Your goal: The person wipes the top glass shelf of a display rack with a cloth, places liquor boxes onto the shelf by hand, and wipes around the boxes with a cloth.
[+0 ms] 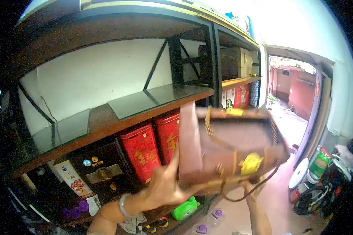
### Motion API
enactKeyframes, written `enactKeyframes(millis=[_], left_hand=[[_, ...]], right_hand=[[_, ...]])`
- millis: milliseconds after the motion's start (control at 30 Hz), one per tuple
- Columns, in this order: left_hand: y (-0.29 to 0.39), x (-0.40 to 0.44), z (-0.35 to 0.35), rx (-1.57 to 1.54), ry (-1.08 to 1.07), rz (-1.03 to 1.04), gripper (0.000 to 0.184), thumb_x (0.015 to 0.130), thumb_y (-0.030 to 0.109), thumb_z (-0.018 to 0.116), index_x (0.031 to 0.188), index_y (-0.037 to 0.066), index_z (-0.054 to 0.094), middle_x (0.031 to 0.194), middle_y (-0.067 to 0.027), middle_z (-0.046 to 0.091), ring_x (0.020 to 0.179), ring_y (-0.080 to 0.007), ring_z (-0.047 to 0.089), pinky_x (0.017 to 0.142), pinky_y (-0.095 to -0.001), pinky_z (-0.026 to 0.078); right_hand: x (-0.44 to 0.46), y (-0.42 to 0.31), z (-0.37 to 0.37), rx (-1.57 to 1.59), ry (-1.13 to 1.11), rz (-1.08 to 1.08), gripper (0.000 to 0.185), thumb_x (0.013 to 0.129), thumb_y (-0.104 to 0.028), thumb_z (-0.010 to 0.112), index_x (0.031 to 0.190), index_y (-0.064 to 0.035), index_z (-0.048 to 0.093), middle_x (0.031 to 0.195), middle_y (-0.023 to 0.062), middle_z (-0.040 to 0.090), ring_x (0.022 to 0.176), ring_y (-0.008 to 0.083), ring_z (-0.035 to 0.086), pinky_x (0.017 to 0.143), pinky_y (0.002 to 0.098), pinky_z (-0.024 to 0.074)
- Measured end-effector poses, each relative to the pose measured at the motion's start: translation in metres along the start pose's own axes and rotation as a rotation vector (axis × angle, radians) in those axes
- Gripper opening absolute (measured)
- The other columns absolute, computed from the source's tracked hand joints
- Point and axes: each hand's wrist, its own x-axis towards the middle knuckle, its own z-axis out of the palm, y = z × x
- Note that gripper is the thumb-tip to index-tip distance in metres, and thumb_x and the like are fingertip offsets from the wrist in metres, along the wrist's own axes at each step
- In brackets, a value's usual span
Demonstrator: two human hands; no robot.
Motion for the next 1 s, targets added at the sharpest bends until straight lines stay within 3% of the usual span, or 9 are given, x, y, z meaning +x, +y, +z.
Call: enactKeyframes(millis=[67,167,267,333,367,567,767,933,1000], left_hand=[[0.018,0.03,-0.021,0.042,0.029,-0.03,0.106,0.067,0.043,0.077,0.134,-0.017,0.021,0.077,-0.0261,0.063,0.058,-0.0343,0.065,0.055,-0.0392,0.053],[0.025,0.07,-0.047,0.184,0.135,-0.033,0.097,0.069,0.046,0.075,0.131,-0.015,0.032,0.083,-0.0264,0.064,0.066,-0.0352,0.066,0.062,-0.0424,0.053],[0.008,0.11,-0.065,0.15,0.283,0.089,0.091,0.075,0.056,0.065,0.111,-0.023,0.039,0.066,-0.0226,0.062,0.05,-0.0288,0.063,0.046,-0.0367,0.052],[0.001,0.131,-0.078,0.186,0.359,0.093,0.079,0.077,0.055,0.064,0.101,-0.018,0.046,0.068,-0.0221,0.063,0.055,-0.0292,0.065,0.049,-0.0373,0.053],[-0.002,0.141,-0.085,0.203,0.397,0.093,0.074,0.078,0.055,0.063,0.096,-0.015,0.049,0.068,-0.0219,0.063,0.058,-0.0294,0.065,0.05,-0.0376,0.054],[-0.007,0.181,-0.13,0.547,0.492,0.118,0.076,0.074,0.059,0.062,0.089,-0.016,0.059,0.08,-0.0323,0.063,0.074,-0.0405,0.066,0.066,-0.0432,0.053],[-0.035,0.201,-0.145,0.641,0.468,-0.029,0.068,0.073,0.063,0.061,0.093,-0.001,0.069,0.088,-0.0203,0.068,0.083,-0.0314,0.068,0.076,-0.0369,0.052],[-0.04,0.217,-0.138,0.622,0.395,-0.111,0.091,0.073,0.073,0.053,0.088,-0.017,0.061,0.081,-0.0329,0.063,0.081,-0.0408,0.065,0.071,-0.0431,0.053],[-0.039,0.225,-0.134,0.63,0.412,-0.158,0.079,0.075,0.066,0.055,0.086,-0.012,0.064,0.083,-0.0309,0.064,0.08,-0.0395,0.066,0.071,-0.0429,0.052]], right_hand=[[0.036,-0.032,0.028,0.01,0.141,-0.074,0.028,0.078,-0.029,0.063,0.083,-0.0048,0.052,0.067,-0.0012,0.048,0.058,0.0084,0.046,0.051,0.0233,0.0359],[0.102,-0.044,0.042,-0.045,0.125,-0.271,0.048,0.082,-0.043,0.063,0.099,0.002,0.058,0.08,0.0029,0.058,0.07,0.0113,0.052,0.063,0.0262,0.0417],[0.159,-0.094,0.075,0.073,0.027,-0.219,0.053,0.074,-0.041,0.07,0.101,0.0035,0.061,0.086,0.0095,0.064,0.076,0.0184,0.06,0.07,0.0337,0.0483],[0.185,-0.118,0.096,0.058,-0.017,-0.261,0.056,0.077,-0.046,0.066,0.103,0.0035,0.061,0.089,0.0072,0.062,0.082,0.0158,0.057,0.074,0.0312,0.0444],[0.2,-0.122,0.11,0.153,-0.016,-0.253,0.066,0.07,-0.054,0.069,0.101,0.0045,0.062,0.09,0.014,0.064,0.081,0.0218,0.059,0.074,0.0347,0.0469],[0.258,-0.123,0.16,0.119,0.005,-0.274,0.069,0.065,-0.067,0.065,0.09,-0.0024,0.068,0.077,0.0099,0.062,0.073,0.0195,0.056,0.068,0.0343,0.0412],[0.272,-0.126,0.203,0.276,-0.142,-0.304,0.055,0.073,-0.048,0.072,0.092,0.0033,0.065,0.085,0.0125,0.065,0.073,0.0172,0.061,0.067,0.0302,0.0494],[0.289,-0.098,0.223,0.337,-0.19,-0.192,0.052,0.074,-0.042,0.071,0.094,0.0062,0.064,0.085,0.0121,0.065,0.074,0.0152,0.06,0.065,0.0278,0.0478],[0.293,-0.095,0.227,0.419,-0.226,-0.142,0.048,0.075,-0.037,0.071,0.094,0.0065,0.064,0.084,0.0102,0.065,0.073,0.0142,0.059,0.064,0.0261,0.0458]])
